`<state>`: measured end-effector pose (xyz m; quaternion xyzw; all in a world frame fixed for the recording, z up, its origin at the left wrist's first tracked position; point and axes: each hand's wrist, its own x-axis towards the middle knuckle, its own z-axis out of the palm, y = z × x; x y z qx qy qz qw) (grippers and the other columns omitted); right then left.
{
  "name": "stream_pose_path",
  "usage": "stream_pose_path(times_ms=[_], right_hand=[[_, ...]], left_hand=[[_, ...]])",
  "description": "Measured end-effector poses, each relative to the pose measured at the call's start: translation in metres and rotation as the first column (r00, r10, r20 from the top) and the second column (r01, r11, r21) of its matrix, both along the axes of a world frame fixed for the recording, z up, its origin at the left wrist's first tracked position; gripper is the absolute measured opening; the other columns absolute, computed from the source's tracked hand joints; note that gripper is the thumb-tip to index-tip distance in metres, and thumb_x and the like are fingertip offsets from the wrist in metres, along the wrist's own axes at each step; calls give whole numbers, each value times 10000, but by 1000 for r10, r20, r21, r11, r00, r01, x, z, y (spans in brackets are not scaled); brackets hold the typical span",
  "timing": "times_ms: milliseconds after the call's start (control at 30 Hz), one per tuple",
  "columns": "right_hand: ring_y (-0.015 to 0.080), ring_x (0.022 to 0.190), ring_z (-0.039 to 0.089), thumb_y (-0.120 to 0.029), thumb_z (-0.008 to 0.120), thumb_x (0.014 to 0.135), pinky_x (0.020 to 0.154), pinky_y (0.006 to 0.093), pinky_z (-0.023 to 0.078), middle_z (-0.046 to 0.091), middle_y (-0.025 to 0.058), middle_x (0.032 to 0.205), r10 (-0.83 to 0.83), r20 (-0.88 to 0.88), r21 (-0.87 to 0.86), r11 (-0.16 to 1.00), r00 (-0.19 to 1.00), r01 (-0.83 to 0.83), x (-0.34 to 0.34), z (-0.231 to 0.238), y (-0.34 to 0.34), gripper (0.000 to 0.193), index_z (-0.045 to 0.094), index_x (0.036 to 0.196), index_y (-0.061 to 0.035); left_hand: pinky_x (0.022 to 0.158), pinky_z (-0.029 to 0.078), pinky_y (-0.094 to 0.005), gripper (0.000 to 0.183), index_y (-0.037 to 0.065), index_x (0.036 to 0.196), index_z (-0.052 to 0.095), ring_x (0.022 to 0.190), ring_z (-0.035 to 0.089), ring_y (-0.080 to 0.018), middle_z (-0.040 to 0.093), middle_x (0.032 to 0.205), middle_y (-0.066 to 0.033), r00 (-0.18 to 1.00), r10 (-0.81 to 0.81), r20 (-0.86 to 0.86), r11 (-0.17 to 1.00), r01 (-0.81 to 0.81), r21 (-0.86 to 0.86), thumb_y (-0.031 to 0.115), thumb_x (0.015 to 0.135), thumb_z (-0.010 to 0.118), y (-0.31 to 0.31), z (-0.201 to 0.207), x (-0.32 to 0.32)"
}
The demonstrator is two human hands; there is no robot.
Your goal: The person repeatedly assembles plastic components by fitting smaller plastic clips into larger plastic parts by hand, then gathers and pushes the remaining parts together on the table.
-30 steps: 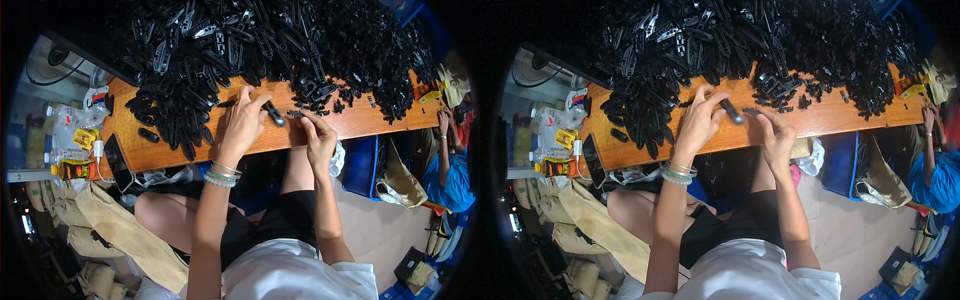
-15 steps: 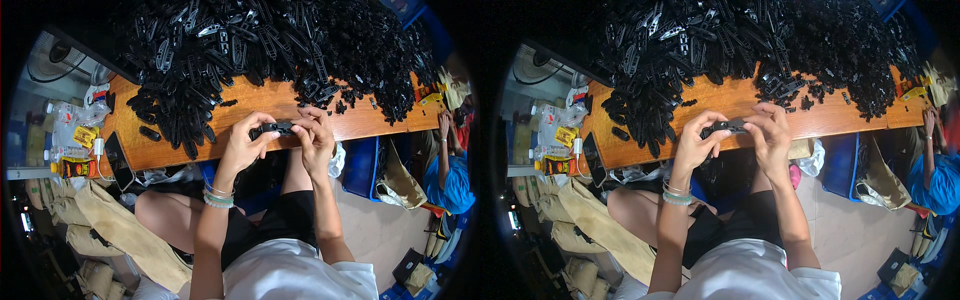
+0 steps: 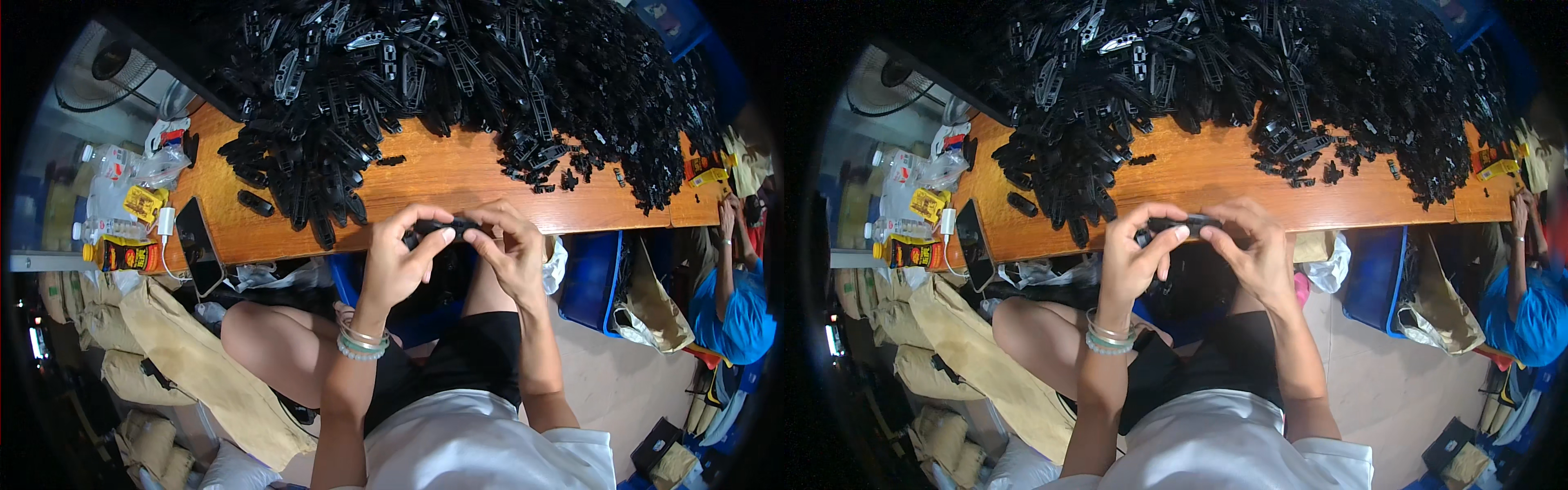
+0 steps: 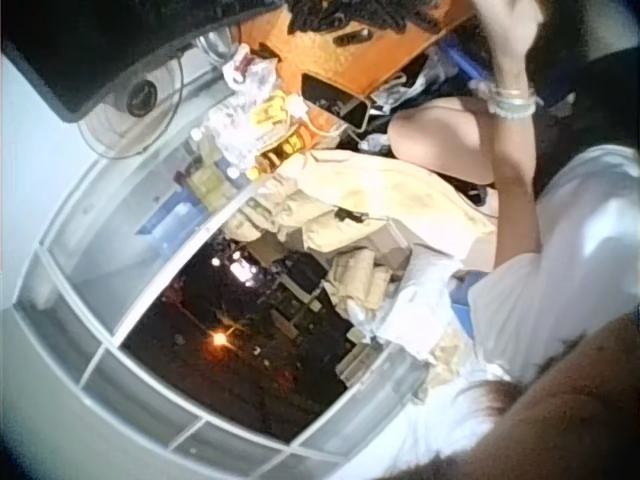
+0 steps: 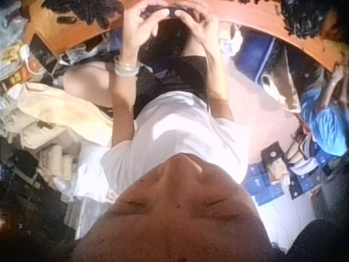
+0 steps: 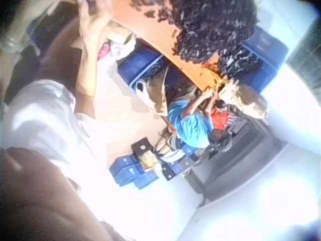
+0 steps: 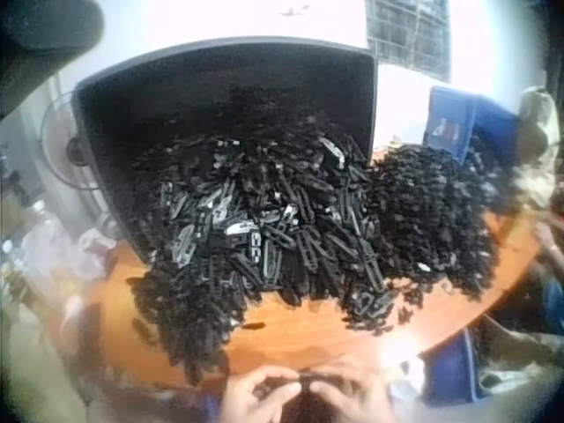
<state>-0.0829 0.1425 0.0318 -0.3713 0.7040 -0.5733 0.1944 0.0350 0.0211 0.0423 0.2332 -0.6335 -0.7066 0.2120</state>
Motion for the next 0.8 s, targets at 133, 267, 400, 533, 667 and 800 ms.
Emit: stream_pose_path(times_ms=[133, 267, 400, 533, 667, 800], right_hand=[[189, 819, 581, -18, 691, 741, 744, 287, 445, 621, 96, 868, 331, 25, 8, 944, 943, -331, -7, -13, 1, 114, 694, 851, 14], [228, 876, 581, -28, 654, 771, 759, 302, 451, 624, 103, 915, 167, -84, 10, 986, 982, -167, -9, -14, -37, 125, 681, 885, 17], [280, 888, 524, -40, 636, 740, 776, 370, 408, 601, 106, 907, -101, -583, -119, 992, 806, 38, -4, -28, -106, 137, 660, 870, -3], [270, 916, 489, -67, 640, 721, 770, 388, 364, 579, 91, 899, -59, -705, 26, 994, 707, 108, 1, -35, -121, 155, 648, 869, -23], [254, 837, 542, -25, 609, 764, 724, 347, 410, 591, 110, 887, -128, -361, -82, 991, 924, 106, -5, -43, -97, 147, 625, 908, -4], [139, 726, 588, -12, 543, 862, 624, 227, 427, 621, 77, 849, -7, 181, -190, 981, 984, 42, 5, -21, -62, 144, 607, 987, 22]], left_hand=[[734, 474, -291, 171, -10, 915, 639, 779, 615, -201, 633, 802, -94, 997, -74, 6, 893, 69, -444, 20, 750, 678, 4, -10, 35], [690, 466, -304, 65, -11, 797, 620, 739, 597, -221, 611, 814, -102, 947, 310, -85, 681, -283, -676, 3, 756, 668, -16, -13, 48], [625, 443, -295, 182, -10, 835, 608, 704, 564, -212, 547, 799, -79, 693, 721, 17, 430, -428, -795, 132, 764, 697, -52, -8, 26], [643, 446, -371, 278, 10, 835, 607, 733, 573, -278, 543, 823, -83, 605, 792, 75, 256, -218, -942, 264, 763, 696, -70, -22, 25], [601, 456, -360, 208, 2, 870, 580, 694, 579, -248, 557, 803, -103, 659, 752, 24, 331, -346, -878, 161, 777, 678, -53, -23, 27], [534, 481, -255, 182, -27, 986, 548, 671, 580, -121, 594, 843, -91, 837, 546, -20, 769, -510, -386, 35, 831, 619, -22, -15, 34]])
